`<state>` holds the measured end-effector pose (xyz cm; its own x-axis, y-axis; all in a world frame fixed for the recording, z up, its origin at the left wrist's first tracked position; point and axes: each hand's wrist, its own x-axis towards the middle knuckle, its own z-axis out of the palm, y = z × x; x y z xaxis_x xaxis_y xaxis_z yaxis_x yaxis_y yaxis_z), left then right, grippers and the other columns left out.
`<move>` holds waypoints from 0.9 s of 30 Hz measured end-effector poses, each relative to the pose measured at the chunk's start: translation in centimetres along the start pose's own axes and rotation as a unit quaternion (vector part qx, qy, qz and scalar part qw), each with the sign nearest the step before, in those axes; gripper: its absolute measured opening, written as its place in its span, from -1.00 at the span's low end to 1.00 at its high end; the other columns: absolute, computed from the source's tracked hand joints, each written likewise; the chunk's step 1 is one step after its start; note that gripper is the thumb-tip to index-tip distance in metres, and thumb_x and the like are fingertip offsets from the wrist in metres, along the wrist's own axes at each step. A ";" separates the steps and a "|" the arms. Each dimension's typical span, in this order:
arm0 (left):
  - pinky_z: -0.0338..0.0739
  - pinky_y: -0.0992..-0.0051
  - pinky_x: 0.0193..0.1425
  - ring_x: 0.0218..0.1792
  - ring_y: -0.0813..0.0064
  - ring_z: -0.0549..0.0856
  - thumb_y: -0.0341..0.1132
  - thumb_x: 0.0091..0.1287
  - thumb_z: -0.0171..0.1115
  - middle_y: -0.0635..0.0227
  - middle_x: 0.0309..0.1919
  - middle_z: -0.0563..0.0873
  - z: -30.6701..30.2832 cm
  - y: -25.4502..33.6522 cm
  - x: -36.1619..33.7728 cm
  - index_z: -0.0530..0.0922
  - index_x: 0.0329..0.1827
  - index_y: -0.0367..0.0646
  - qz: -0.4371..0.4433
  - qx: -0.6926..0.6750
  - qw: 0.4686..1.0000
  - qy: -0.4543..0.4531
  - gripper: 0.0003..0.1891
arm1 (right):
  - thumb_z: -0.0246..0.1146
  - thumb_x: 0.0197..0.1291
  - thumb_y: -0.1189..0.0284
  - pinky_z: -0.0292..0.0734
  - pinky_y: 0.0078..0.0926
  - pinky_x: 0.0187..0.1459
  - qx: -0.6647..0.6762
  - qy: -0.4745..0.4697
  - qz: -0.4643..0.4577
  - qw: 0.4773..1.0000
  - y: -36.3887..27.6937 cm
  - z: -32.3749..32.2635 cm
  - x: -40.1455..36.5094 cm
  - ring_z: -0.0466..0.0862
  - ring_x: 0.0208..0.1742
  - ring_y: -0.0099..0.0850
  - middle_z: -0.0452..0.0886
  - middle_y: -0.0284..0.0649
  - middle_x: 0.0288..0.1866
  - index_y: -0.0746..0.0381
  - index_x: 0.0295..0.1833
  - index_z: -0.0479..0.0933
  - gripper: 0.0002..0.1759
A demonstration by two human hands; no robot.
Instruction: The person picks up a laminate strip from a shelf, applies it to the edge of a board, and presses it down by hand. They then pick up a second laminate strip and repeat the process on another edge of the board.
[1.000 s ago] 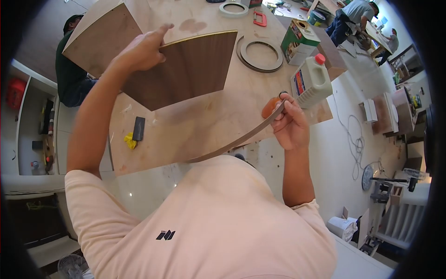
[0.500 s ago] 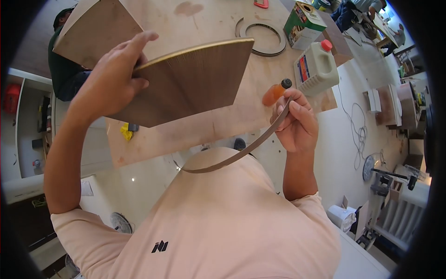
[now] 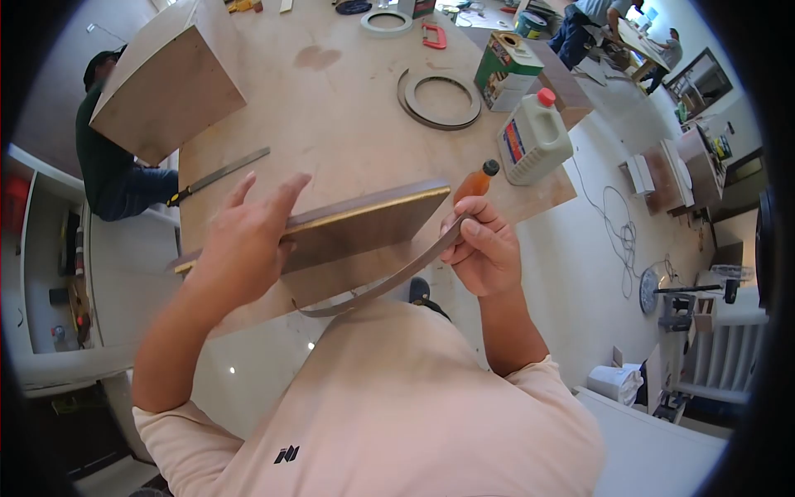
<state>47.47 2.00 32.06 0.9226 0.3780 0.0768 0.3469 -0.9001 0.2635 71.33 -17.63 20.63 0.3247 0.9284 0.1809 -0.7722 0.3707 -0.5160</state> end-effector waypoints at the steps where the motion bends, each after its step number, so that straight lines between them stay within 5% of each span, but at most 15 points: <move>1: 0.26 0.01 0.57 -0.07 0.07 0.70 -0.60 0.06 0.38 0.18 -0.24 0.69 -0.1 0.2 -0.3 0.35 0.45 -0.14 0.000 0.001 1.000 -0.004 -0.21 | 0.12 0.46 0.60 0.78 -0.43 -0.13 0.003 -0.006 -0.005 1.000 0.2 0.0 0.0 0.82 -0.15 -0.23 0.70 0.07 -0.01 0.37 0.19 0.49 -0.75; 7: 0.35 0.02 0.46 0.06 -0.01 0.64 -0.55 0.15 0.39 0.13 -0.02 0.68 0.4 2.7 -1.4 0.47 0.36 -0.18 0.062 0.013 0.993 0.102 -0.36 | 0.20 0.42 0.61 0.76 -0.44 -0.05 -0.046 -0.009 -0.041 0.998 1.0 0.2 0.1 0.81 -0.13 -0.26 0.71 0.03 0.00 0.35 0.18 0.50 -0.74; 13: 0.56 0.13 -0.03 -0.17 0.03 0.69 -0.45 0.23 0.43 0.12 -0.14 0.71 3.0 5.2 -2.0 0.63 0.07 -0.28 0.161 -0.137 0.956 0.202 -0.66 | 0.24 0.41 0.58 0.72 -0.43 0.04 -0.060 -0.026 -0.044 0.997 1.3 0.1 0.1 0.77 -0.06 -0.35 0.72 -0.03 0.01 0.32 0.16 0.52 -0.75; 14: 0.57 0.23 -0.10 -0.20 0.16 0.70 -0.38 0.18 0.50 0.19 -0.19 0.71 3.3 5.9 -1.8 0.64 0.03 -0.25 0.166 -0.104 0.956 0.219 -0.64 | 0.24 0.41 0.58 0.72 -0.44 0.04 -0.056 -0.033 -0.041 0.997 1.4 0.0 0.2 0.77 -0.06 -0.35 0.72 -0.03 0.01 0.32 0.16 0.52 -0.75; 22: 0.57 0.36 -0.33 -0.38 0.24 0.69 -0.55 0.14 0.50 0.15 -0.29 0.72 5.5 6.6 -0.7 0.66 0.00 -0.29 0.121 -0.197 0.954 0.192 -0.66 | 0.28 0.38 0.64 0.74 -0.47 -0.01 -0.088 -0.032 -0.036 0.995 1.3 -0.7 0.4 0.76 -0.02 -0.39 0.71 -0.09 0.02 0.33 0.15 0.54 -0.74; 27: 0.53 0.41 -0.41 -0.43 0.29 0.68 -0.60 0.18 0.45 0.16 -0.33 0.70 3.7 7.0 -0.2 0.69 -0.06 -0.29 0.080 -0.220 0.960 0.153 -0.74 | 0.34 0.31 0.70 0.66 -0.60 -0.11 -0.233 -0.014 -0.094 0.968 1.4 -1.9 0.1 0.70 -0.11 -0.54 0.67 -0.22 -0.03 0.34 0.19 0.56 -0.65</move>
<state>50.37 -5.21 30.30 0.8416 0.3499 0.4114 0.0384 -0.7985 0.6008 71.34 -17.10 18.35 0.4147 0.8489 0.3278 -0.3681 0.4859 -0.7927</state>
